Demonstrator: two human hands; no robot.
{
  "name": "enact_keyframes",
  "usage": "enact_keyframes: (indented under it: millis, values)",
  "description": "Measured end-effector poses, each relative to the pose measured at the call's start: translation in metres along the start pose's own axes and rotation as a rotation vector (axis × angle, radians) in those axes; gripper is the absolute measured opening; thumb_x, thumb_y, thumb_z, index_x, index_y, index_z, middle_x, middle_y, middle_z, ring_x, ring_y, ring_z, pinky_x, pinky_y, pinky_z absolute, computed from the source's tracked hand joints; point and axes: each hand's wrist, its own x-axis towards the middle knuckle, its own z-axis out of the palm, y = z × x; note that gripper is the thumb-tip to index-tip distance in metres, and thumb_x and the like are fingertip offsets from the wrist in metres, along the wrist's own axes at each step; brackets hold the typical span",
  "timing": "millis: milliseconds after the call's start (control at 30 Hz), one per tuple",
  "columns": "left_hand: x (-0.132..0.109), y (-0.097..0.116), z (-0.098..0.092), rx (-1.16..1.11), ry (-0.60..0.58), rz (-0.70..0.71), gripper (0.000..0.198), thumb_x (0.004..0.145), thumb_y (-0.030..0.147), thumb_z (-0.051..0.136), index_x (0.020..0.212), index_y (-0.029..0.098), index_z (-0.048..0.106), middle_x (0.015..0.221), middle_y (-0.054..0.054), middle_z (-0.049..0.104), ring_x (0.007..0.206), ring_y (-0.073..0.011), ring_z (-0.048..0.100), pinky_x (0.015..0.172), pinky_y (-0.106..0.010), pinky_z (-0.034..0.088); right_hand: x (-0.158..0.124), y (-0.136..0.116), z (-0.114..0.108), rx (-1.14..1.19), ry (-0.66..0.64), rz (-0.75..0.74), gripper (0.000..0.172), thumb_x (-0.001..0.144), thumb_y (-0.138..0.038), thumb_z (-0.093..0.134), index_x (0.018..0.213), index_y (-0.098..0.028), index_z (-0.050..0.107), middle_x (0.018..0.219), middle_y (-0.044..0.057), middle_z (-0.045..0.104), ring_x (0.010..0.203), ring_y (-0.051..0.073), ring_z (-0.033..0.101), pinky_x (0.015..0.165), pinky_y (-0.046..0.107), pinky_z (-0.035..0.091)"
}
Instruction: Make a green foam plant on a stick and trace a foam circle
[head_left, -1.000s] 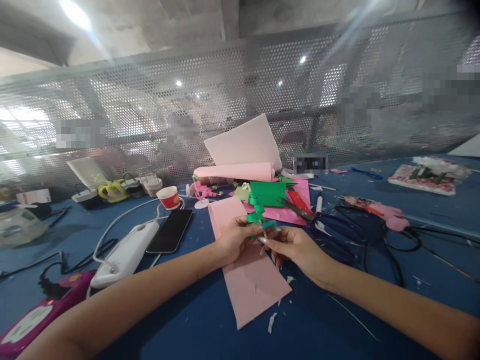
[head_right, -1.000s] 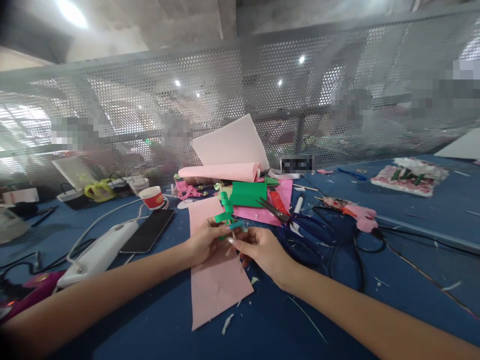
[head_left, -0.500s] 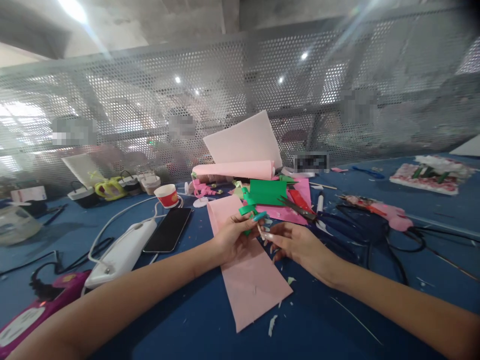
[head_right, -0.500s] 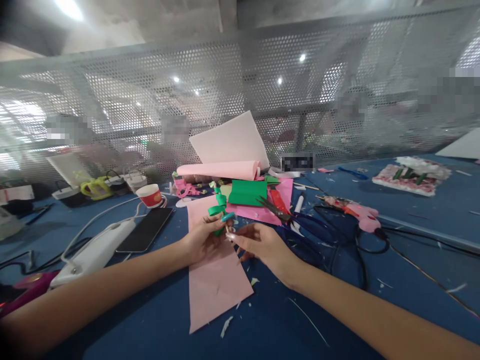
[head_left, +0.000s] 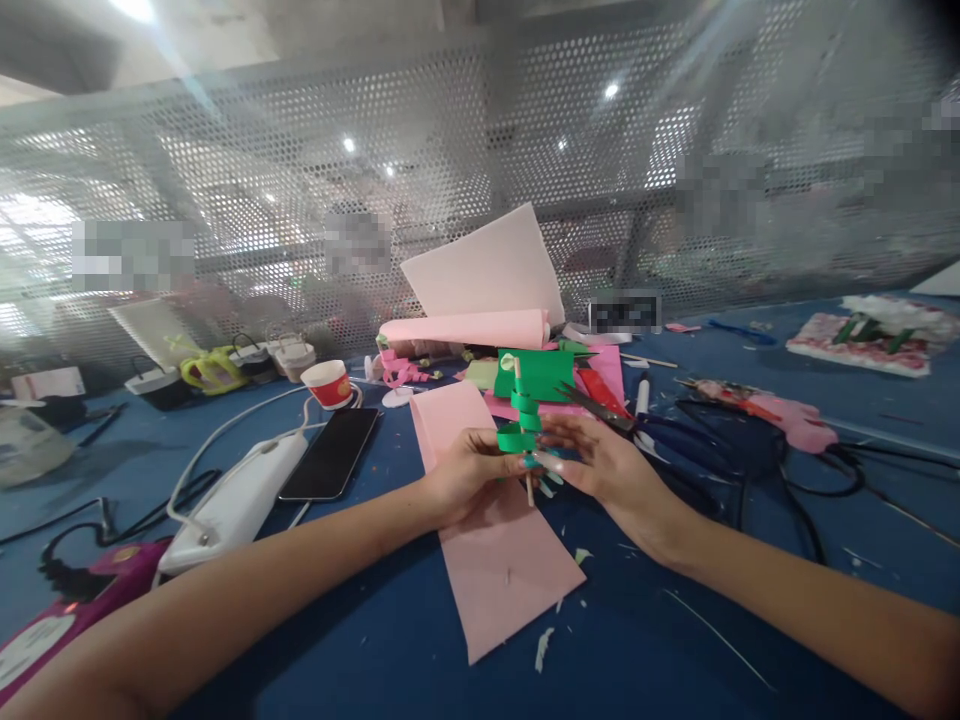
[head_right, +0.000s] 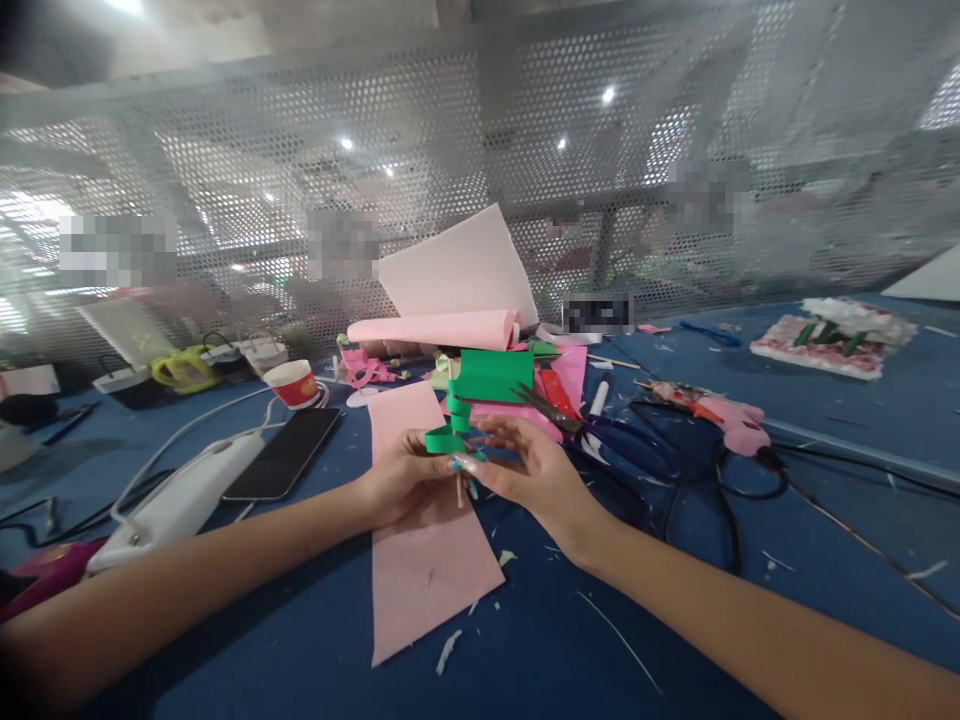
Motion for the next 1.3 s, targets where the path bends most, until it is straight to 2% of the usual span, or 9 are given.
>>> enact_keyframes:
  millis: [200, 400, 567, 667, 833, 1133, 1300]
  values:
    - [-0.001, -0.002, -0.003, 0.183, -0.078, 0.006, 0.023, 0.057, 0.028, 0.084, 0.074, 0.014, 0.076, 0.071, -0.005, 0.073, 0.064, -0.0121, 0.064, 0.071, -0.026, 0.05, -0.002, 0.0, 0.002, 0.014, 0.015, 0.03, 0.051, 0.057, -0.034, 0.084, 0.102, -0.026, 0.062, 0.108, 0.005, 0.066, 0.106, 0.023, 0.061, 0.093, 0.041, 0.05]
    - [-0.004, 0.002, 0.002, 0.295, -0.095, -0.012, 0.018, 0.058, 0.027, 0.083, 0.071, 0.017, 0.075, 0.069, -0.002, 0.071, 0.063, -0.0115, 0.062, 0.07, -0.026, 0.05, -0.002, -0.007, 0.003, 0.068, -0.013, 0.062, 0.038, 0.061, -0.034, 0.083, 0.094, -0.025, 0.067, 0.102, 0.003, 0.07, 0.096, 0.021, 0.066, 0.082, 0.037, 0.055]
    - [-0.005, 0.002, 0.002, 0.402, -0.136, 0.017, 0.013, 0.063, 0.026, 0.08, 0.072, 0.017, 0.076, 0.074, -0.002, 0.072, 0.067, -0.0114, 0.062, 0.074, -0.027, 0.049, 0.0, -0.013, 0.001, 0.072, -0.03, 0.102, 0.029, 0.065, -0.034, 0.081, 0.09, -0.023, 0.072, 0.093, 0.003, 0.073, 0.086, 0.02, 0.069, 0.083, 0.037, 0.055]
    - [-0.006, 0.001, 0.002, 0.412, -0.184, -0.002, 0.013, 0.066, 0.027, 0.078, 0.074, 0.017, 0.075, 0.076, -0.003, 0.073, 0.068, -0.0123, 0.063, 0.077, -0.029, 0.049, 0.0, -0.014, 0.002, 0.081, -0.013, 0.102, 0.029, 0.061, -0.031, 0.083, 0.087, -0.024, 0.072, 0.09, 0.002, 0.074, 0.085, 0.02, 0.069, 0.082, 0.037, 0.055]
    - [-0.006, 0.0, 0.0, 0.449, -0.167, -0.027, 0.021, 0.067, 0.03, 0.077, 0.083, 0.016, 0.075, 0.08, -0.004, 0.074, 0.07, -0.0156, 0.064, 0.078, -0.031, 0.05, 0.0, -0.016, 0.002, 0.061, 0.066, 0.111, 0.034, 0.056, -0.029, 0.085, 0.086, -0.022, 0.071, 0.088, 0.002, 0.073, 0.085, 0.021, 0.068, 0.081, 0.039, 0.056]
    - [-0.007, 0.0, 0.002, 0.491, -0.239, -0.013, 0.02, 0.067, 0.028, 0.077, 0.082, 0.014, 0.073, 0.078, -0.005, 0.071, 0.068, -0.0137, 0.063, 0.072, -0.028, 0.05, 0.0, -0.017, -0.001, 0.003, 0.107, 0.066, 0.034, 0.058, -0.032, 0.085, 0.086, -0.021, 0.069, 0.087, 0.003, 0.071, 0.083, 0.02, 0.067, 0.079, 0.037, 0.054]
    - [-0.007, 0.0, 0.003, 0.384, -0.239, -0.043, 0.022, 0.069, 0.033, 0.076, 0.08, 0.014, 0.072, 0.074, -0.006, 0.07, 0.067, -0.0139, 0.063, 0.074, -0.029, 0.05, 0.001, -0.019, -0.001, 0.027, 0.149, 0.047, 0.035, 0.057, -0.036, 0.086, 0.084, -0.021, 0.068, 0.084, 0.003, 0.071, 0.083, 0.02, 0.067, 0.078, 0.037, 0.054]
